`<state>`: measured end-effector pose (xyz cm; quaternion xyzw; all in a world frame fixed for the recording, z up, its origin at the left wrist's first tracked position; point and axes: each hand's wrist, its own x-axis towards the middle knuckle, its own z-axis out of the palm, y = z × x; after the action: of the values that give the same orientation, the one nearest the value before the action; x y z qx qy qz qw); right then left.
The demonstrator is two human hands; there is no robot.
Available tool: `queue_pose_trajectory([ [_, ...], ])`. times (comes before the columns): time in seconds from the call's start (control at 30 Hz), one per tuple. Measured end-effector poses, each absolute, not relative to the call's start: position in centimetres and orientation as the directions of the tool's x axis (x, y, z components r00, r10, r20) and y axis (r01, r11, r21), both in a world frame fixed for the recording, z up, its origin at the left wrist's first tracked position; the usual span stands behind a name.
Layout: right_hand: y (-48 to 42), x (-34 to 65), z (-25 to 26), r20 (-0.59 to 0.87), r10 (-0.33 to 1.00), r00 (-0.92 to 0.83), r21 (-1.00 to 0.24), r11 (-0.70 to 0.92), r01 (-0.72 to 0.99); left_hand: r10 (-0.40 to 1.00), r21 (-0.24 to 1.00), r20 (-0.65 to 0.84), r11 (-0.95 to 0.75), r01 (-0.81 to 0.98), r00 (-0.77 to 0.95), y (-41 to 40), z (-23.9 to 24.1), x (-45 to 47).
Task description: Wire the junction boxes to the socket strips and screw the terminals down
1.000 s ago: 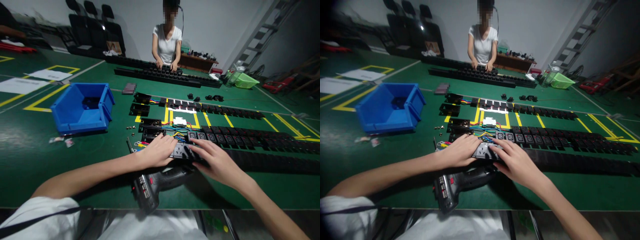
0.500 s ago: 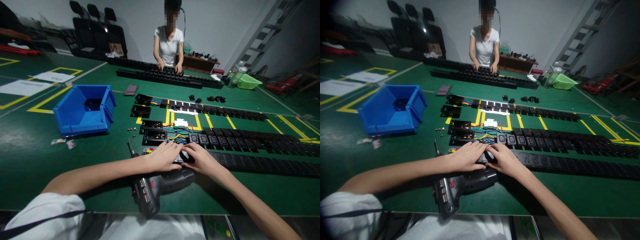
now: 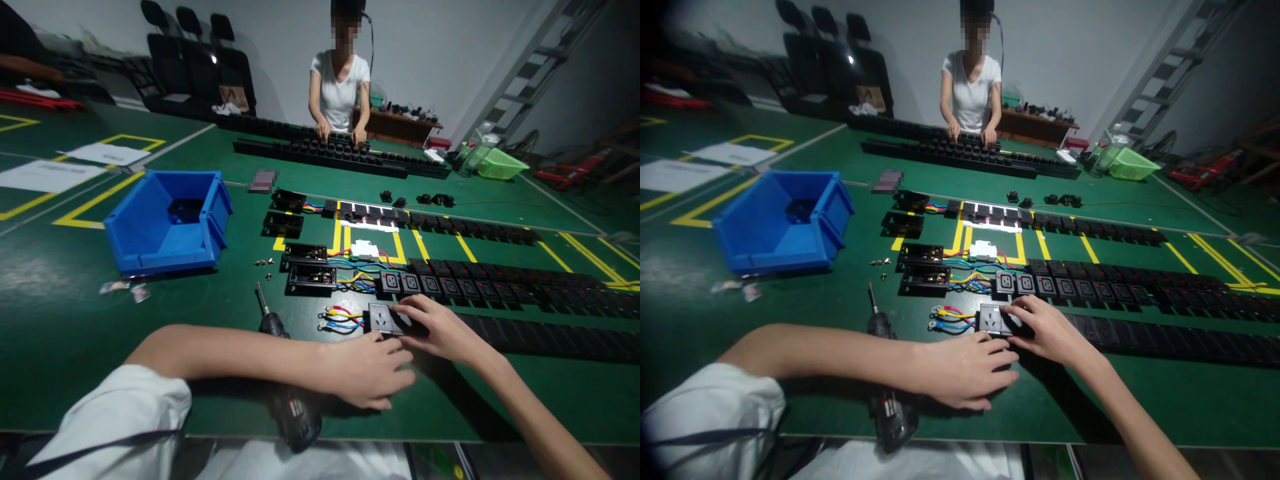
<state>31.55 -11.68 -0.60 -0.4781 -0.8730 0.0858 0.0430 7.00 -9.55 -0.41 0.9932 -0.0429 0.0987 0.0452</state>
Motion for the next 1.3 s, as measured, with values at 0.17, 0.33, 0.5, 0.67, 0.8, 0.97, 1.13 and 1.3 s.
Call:
queue_pose_trajectory([
  [0.17, -11.4, 31.0, -0.2, 0.016, 0.83, -0.557, -0.182, 0.55, 0.815, -0.057, 0.093, 0.196, -0.993, -0.077, 0.979, -9.3, -1.4, 6.7],
  [0.33, -10.0, 28.8, -0.7, 0.052, 0.77, -0.635, -0.205, 0.631, 0.748, -0.052, 0.091, 0.182, -0.993, -0.07, 0.982, -9.2, -1.2, 4.6],
  [0.5, -8.6, 26.4, -1.8, 0.062, 0.702, -0.709, -0.219, 0.703, 0.677, -0.038, 0.12, 0.142, -0.991, -0.056, 0.989, -9.2, -0.6, 1.7],
  [0.67, -8.0, 25.6, -2.4, 0.08, 0.676, -0.733, -0.282, 0.72, 0.634, -0.023, 0.161, 0.052, -0.986, -0.031, 0.998, -8.7, 0.6, -1.4],
  [0.8, -8.1, 25.8, -2.9, 0.105, 0.682, -0.724, -0.307, 0.715, 0.628, 0.036, 0.177, -0.027, -0.983, 0.041, 0.999, -8.3, 1.6, -3.6],
  [0.97, -8.1, 25.8, -3.0, 0.092, 0.695, -0.713, -0.319, 0.699, 0.64, 0.084, 0.231, -0.096, -0.967, 0.104, 0.992, -8.1, 2.3, -5.7],
  [1.13, -8.1, 25.8, -2.9, 0.092, 0.704, -0.705, -0.332, 0.689, 0.644, 0.108, 0.269, -0.165, -0.951, 0.15, 0.98, -7.8, 2.7, -6.6],
  [1.3, -8.2, 25.8, -3.0, 0.095, 0.709, -0.699, -0.336, 0.684, 0.648, 0.095, 0.367, -0.081, -0.922, 0.119, 0.992, -5.4, 3.6, -5.7],
])
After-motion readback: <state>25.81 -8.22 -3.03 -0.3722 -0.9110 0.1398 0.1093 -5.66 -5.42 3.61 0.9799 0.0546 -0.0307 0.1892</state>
